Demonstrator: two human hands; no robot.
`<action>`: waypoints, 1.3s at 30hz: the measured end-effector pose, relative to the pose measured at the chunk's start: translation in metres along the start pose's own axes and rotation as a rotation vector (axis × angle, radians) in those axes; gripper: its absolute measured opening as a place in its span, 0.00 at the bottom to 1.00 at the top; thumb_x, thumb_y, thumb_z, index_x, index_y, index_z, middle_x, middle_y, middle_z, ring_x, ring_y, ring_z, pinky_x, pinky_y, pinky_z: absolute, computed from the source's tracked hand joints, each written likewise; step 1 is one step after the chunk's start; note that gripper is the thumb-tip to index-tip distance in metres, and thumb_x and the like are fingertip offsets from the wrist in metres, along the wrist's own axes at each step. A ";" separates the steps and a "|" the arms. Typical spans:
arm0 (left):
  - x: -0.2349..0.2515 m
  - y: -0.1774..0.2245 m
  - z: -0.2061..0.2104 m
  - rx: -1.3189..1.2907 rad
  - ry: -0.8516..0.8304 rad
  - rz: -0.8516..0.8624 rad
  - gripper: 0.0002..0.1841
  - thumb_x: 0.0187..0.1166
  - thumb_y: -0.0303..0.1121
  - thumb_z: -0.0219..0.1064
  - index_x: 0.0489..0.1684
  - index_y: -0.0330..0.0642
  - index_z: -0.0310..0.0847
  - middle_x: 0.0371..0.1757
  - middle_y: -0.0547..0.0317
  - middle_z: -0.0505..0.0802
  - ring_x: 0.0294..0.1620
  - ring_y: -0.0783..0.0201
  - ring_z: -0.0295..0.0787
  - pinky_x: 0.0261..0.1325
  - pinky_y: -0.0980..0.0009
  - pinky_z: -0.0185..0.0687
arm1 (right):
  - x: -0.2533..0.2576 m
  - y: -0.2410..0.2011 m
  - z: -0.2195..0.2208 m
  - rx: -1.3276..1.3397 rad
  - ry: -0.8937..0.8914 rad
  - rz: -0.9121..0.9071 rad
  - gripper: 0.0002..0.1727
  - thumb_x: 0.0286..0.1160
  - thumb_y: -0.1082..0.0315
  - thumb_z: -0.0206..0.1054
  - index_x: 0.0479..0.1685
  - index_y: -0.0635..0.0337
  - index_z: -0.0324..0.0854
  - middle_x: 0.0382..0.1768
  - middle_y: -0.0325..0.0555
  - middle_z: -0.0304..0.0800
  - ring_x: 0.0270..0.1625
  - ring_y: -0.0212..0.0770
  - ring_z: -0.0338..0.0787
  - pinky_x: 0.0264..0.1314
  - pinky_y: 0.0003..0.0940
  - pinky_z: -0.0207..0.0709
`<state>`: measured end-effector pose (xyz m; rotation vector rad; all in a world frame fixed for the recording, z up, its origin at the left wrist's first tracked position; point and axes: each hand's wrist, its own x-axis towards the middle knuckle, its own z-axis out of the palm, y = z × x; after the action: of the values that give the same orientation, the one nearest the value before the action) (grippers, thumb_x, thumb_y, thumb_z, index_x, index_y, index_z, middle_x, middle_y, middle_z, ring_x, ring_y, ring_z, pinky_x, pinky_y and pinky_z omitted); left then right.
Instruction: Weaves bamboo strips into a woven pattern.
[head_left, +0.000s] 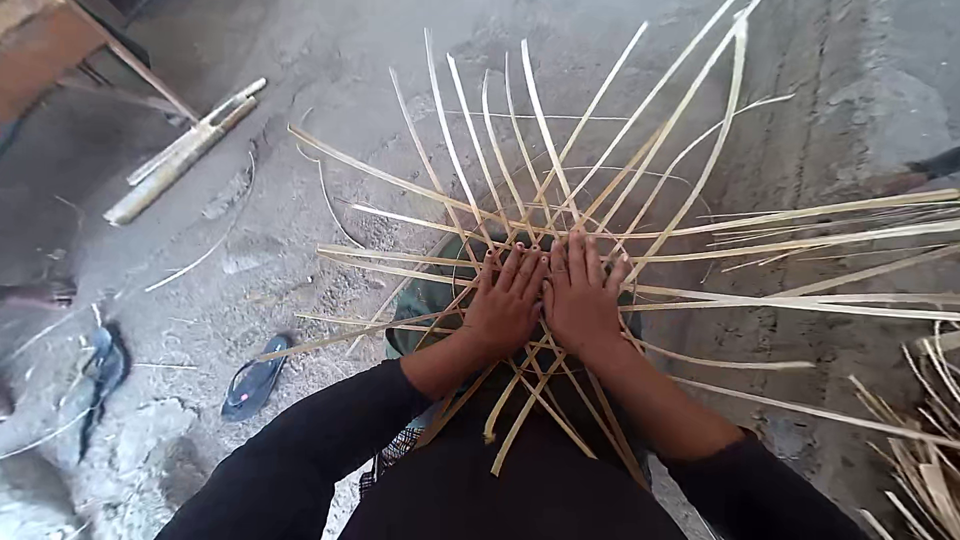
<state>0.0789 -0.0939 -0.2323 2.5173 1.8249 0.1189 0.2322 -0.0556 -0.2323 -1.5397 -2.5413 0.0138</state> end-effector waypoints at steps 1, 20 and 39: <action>-0.001 -0.001 0.000 -0.005 0.020 0.013 0.33 0.94 0.47 0.38 0.97 0.43 0.45 0.97 0.53 0.51 0.98 0.47 0.36 0.89 0.29 0.28 | 0.000 0.001 -0.004 0.017 -0.014 -0.002 0.37 0.91 0.52 0.45 0.95 0.62 0.51 0.95 0.61 0.43 0.97 0.62 0.41 0.88 0.81 0.26; 0.023 -0.124 -0.087 -0.652 0.737 -0.208 0.17 0.81 0.26 0.61 0.64 0.40 0.86 0.69 0.50 0.88 0.77 0.59 0.79 0.80 0.59 0.74 | 0.078 0.069 -0.055 0.245 0.130 0.020 0.22 0.89 0.51 0.57 0.76 0.40 0.83 0.69 0.48 0.88 0.77 0.59 0.79 0.77 0.72 0.61; 0.047 -0.073 -0.018 -0.303 0.712 -0.316 0.31 0.60 0.31 0.74 0.70 0.64 0.85 0.77 0.56 0.84 0.87 0.37 0.64 0.81 0.20 0.41 | 0.070 0.028 -0.009 0.152 0.301 0.021 0.20 0.87 0.50 0.58 0.72 0.31 0.85 0.60 0.46 0.88 0.74 0.57 0.77 0.75 0.70 0.58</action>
<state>0.0235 -0.0265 -0.2173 2.0774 2.1612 1.3055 0.2264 0.0188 -0.2162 -1.3938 -2.2372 -0.0205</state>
